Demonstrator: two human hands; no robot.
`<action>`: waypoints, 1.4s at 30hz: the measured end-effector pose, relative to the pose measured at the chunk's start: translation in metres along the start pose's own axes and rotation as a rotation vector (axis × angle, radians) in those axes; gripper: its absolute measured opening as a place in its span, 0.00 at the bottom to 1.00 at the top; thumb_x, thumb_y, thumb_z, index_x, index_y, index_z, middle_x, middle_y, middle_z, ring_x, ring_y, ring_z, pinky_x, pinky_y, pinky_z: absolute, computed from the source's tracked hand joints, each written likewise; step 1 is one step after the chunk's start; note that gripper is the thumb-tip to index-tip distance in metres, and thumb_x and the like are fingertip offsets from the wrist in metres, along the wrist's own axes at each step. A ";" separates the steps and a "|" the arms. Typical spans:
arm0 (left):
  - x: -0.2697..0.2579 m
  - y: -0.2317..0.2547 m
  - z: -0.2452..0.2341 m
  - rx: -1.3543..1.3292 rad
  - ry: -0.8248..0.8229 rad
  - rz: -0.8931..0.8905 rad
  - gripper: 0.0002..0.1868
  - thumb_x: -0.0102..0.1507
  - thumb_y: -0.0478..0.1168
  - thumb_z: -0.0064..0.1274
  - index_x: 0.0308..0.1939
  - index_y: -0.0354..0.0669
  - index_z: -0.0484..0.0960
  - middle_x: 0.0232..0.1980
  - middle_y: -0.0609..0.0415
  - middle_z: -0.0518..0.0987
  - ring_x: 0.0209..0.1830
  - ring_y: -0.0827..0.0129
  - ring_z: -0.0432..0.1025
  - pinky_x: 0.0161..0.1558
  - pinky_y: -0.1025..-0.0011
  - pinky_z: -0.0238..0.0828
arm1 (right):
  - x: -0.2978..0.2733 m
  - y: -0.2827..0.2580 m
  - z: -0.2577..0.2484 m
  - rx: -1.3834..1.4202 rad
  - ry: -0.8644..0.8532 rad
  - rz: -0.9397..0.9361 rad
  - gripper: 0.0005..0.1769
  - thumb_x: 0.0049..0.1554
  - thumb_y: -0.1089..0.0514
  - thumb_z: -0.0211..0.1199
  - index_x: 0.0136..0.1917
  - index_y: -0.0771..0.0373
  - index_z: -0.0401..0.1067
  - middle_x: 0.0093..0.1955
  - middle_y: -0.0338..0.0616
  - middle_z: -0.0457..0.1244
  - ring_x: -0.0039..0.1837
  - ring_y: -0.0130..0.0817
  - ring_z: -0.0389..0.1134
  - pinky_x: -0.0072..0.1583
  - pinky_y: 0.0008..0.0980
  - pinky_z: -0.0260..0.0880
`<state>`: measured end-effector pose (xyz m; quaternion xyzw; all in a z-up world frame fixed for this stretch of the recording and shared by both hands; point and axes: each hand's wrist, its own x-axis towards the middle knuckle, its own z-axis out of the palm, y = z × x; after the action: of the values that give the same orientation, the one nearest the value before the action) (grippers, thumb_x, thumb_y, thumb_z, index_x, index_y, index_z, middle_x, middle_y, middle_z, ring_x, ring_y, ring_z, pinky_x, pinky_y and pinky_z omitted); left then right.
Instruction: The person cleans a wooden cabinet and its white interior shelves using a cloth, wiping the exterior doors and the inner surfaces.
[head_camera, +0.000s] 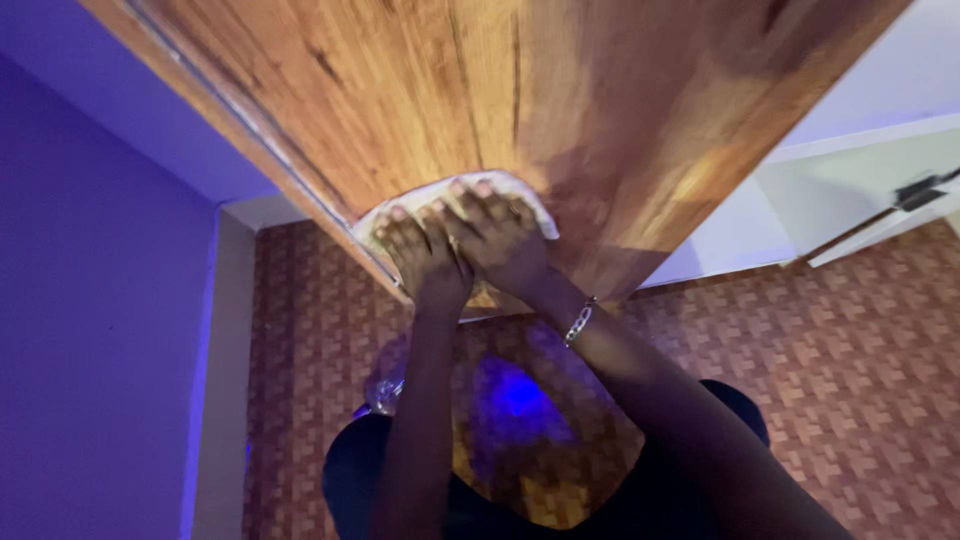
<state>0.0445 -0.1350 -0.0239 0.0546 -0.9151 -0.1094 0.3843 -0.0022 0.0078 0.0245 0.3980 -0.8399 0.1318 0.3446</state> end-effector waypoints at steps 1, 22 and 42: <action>-0.014 -0.007 0.007 -0.031 0.037 -0.056 0.41 0.69 0.54 0.47 0.78 0.33 0.54 0.79 0.18 0.51 0.81 0.23 0.43 0.78 0.33 0.38 | 0.001 -0.008 0.002 0.070 -0.051 -0.055 0.30 0.66 0.51 0.53 0.81 0.46 0.61 0.83 0.41 0.54 0.82 0.43 0.54 0.77 0.53 0.48; -0.058 0.152 0.094 -0.143 -0.368 0.510 0.33 0.65 0.39 0.45 0.76 0.51 0.68 0.81 0.58 0.62 0.80 0.59 0.61 0.74 0.57 0.56 | -0.218 0.120 0.023 -0.123 0.086 0.496 0.30 0.65 0.57 0.57 0.77 0.68 0.58 0.82 0.79 0.40 0.85 0.73 0.38 0.82 0.65 0.38; 0.013 0.140 0.047 -0.122 -0.063 0.430 0.24 0.71 0.46 0.46 0.72 0.52 0.74 0.78 0.57 0.66 0.78 0.57 0.60 0.73 0.55 0.58 | -0.111 0.111 -0.027 -0.140 0.165 0.446 0.35 0.67 0.54 0.58 0.82 0.62 0.53 0.85 0.72 0.38 0.85 0.77 0.37 0.80 0.71 0.40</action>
<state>-0.0005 0.0056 -0.0137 -0.1685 -0.9090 -0.0816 0.3724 -0.0238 0.1571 -0.0255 0.1658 -0.8832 0.1783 0.4009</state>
